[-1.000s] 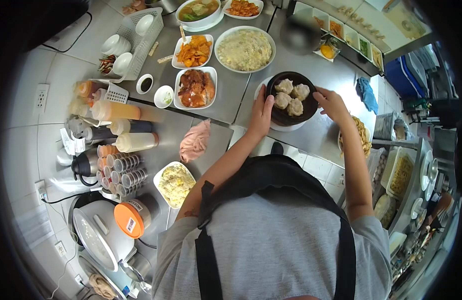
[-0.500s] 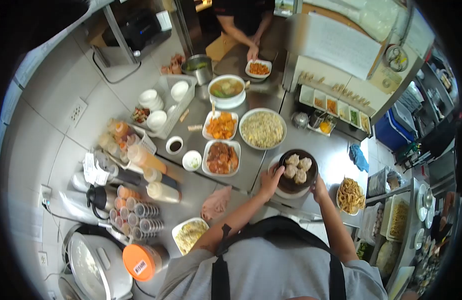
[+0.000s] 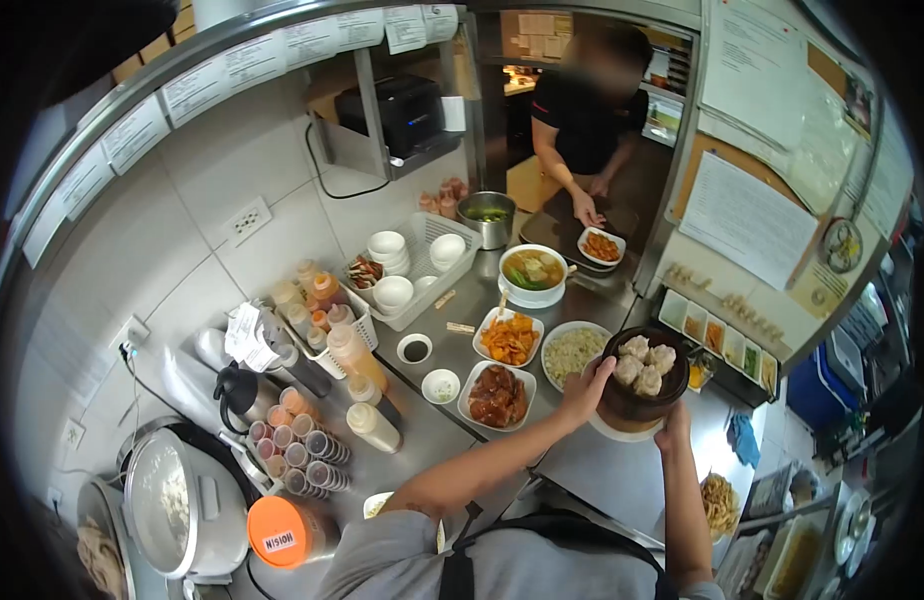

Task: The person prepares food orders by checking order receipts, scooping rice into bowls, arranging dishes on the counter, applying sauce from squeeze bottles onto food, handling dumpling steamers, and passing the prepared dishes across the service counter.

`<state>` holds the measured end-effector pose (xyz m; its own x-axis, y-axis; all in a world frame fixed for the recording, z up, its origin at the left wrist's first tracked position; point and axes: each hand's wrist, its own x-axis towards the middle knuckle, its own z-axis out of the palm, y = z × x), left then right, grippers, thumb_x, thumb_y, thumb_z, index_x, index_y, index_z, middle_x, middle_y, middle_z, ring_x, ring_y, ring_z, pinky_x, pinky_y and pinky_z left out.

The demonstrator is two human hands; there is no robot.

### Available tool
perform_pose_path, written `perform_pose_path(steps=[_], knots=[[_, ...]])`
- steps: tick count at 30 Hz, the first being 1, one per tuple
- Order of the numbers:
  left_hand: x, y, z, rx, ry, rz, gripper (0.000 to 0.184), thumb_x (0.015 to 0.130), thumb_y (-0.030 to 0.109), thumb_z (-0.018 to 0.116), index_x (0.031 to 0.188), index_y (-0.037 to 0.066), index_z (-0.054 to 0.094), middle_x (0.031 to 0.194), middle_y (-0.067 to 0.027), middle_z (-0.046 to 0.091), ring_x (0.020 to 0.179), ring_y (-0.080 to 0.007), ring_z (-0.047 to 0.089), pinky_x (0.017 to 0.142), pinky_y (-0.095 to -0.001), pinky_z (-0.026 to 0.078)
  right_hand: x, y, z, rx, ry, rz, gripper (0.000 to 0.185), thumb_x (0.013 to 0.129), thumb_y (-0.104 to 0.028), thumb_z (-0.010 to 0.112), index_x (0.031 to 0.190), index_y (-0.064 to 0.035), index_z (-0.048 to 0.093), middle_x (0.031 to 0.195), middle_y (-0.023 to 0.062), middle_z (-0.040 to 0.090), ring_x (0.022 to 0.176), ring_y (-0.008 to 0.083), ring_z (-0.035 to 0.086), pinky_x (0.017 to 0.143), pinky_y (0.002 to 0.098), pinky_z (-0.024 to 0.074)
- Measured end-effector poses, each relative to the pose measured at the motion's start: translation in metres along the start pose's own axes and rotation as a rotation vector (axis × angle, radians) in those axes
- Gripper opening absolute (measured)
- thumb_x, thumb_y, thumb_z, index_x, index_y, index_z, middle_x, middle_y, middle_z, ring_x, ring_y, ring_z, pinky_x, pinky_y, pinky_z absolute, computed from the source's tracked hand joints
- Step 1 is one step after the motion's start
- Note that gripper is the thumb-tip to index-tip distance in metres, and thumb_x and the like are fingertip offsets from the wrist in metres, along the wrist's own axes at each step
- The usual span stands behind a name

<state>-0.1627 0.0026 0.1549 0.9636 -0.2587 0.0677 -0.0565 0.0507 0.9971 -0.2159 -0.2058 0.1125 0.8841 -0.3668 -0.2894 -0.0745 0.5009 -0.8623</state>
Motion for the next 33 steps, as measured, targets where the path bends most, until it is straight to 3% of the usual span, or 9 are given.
perform_pose_path(steps=[7,11,17,18,20,23,27,30,33], knots=[[0.044,0.032,-0.023,-0.219,-0.028,-0.121,0.075,0.092,0.061,0.039,0.146,0.009,0.029,0.153,-0.0172,0.019,0.141,-0.0322,0.015,0.11,-0.0477,0.021,0.089,-0.022,0.048,0.176,0.022,-0.122,0.036,0.092,-0.028,0.048,0.12,-0.007,0.055,0.12,0.0084,0.06,0.11,0.022,0.057,0.094,0.0363,0.0453],[0.038,-0.011,-0.047,0.608,0.185,0.119,0.061,0.093,0.05,0.048,0.139,0.01,0.042,0.142,-0.0206,0.037,0.135,-0.0353,0.031,0.108,-0.0435,0.027,0.125,-0.042,0.081,0.245,0.07,-0.058,0.036,0.095,-0.03,0.046,0.121,-0.0065,0.054,0.121,0.0082,0.059,0.113,0.0239,0.055,0.097,0.0384,0.044],[0.095,0.125,-0.154,0.426,0.491,0.507,0.011,0.083,0.011,0.062,0.077,0.002,0.066,0.077,-0.0103,0.067,0.085,-0.0255,0.065,0.08,-0.0362,0.047,0.188,-0.047,0.103,0.285,0.069,0.013,0.037,0.099,-0.029,0.038,0.122,-0.0057,0.053,0.126,0.0085,0.057,0.117,0.0244,0.053,0.1,0.0392,0.041],[0.106,0.155,-0.178,0.483,0.551,0.651,0.026,0.091,0.017,0.054,0.075,0.0,0.065,0.075,-0.0122,0.067,0.073,-0.0239,0.064,0.073,-0.035,0.048,0.201,-0.042,0.105,0.296,0.035,-0.005,0.037,0.099,-0.029,0.037,0.122,-0.0056,0.053,0.126,0.0085,0.057,0.117,0.0246,0.053,0.1,0.0392,0.041],[0.133,0.231,-0.213,0.513,0.671,0.675,0.053,0.101,0.032,0.032,0.082,-0.004,0.065,0.079,-0.0111,0.067,0.08,-0.02,0.063,0.076,-0.0341,0.048,0.235,-0.028,0.103,0.323,-0.031,-0.047,0.037,0.099,-0.029,0.036,0.122,-0.0055,0.053,0.125,0.0086,0.057,0.117,0.0249,0.053,0.1,0.0393,0.0409],[0.199,0.295,-0.289,0.077,0.548,0.648,0.049,0.09,0.017,0.061,0.132,0.0,0.044,0.108,-0.0101,0.063,0.095,-0.0194,0.062,0.086,-0.0316,0.048,0.252,-0.02,0.113,0.332,0.047,-0.027,0.038,0.1,-0.029,0.035,0.122,-0.0049,0.053,0.126,0.0086,0.057,0.117,0.0256,0.053,0.102,0.0403,0.0399],[0.248,0.357,-0.334,-0.136,0.452,0.515,0.066,0.079,0.049,0.071,0.121,0.001,0.053,0.115,-0.0164,0.057,0.101,-0.0249,0.057,0.092,-0.0391,0.046,0.3,0.018,0.09,0.445,-0.126,-0.152,0.036,0.099,-0.029,0.037,0.115,-0.0037,0.056,0.114,0.0108,0.062,0.105,0.0261,0.058,0.093,0.0397,0.0436],[0.259,0.364,-0.338,0.223,0.507,0.751,0.049,0.085,0.032,0.069,0.108,-0.008,0.052,0.104,-0.0185,0.061,0.097,-0.0275,0.062,0.092,-0.0374,0.05,0.303,0.018,0.096,0.324,0.094,-0.168,0.037,0.097,-0.032,0.04,0.083,-0.0056,0.062,0.084,0.0121,0.066,0.08,0.0241,0.06,0.076,0.0371,0.046],[0.234,0.334,-0.305,0.267,0.51,0.803,0.038,0.088,0.012,0.062,0.115,-0.01,0.046,0.113,-0.0201,0.058,0.1,-0.0265,0.062,0.088,-0.0365,0.052,0.317,0.029,0.089,0.34,0.215,-0.102,0.037,0.1,-0.029,0.037,0.119,-0.001,0.054,0.116,0.0126,0.059,0.108,0.0248,0.056,0.093,0.0376,0.0444]])
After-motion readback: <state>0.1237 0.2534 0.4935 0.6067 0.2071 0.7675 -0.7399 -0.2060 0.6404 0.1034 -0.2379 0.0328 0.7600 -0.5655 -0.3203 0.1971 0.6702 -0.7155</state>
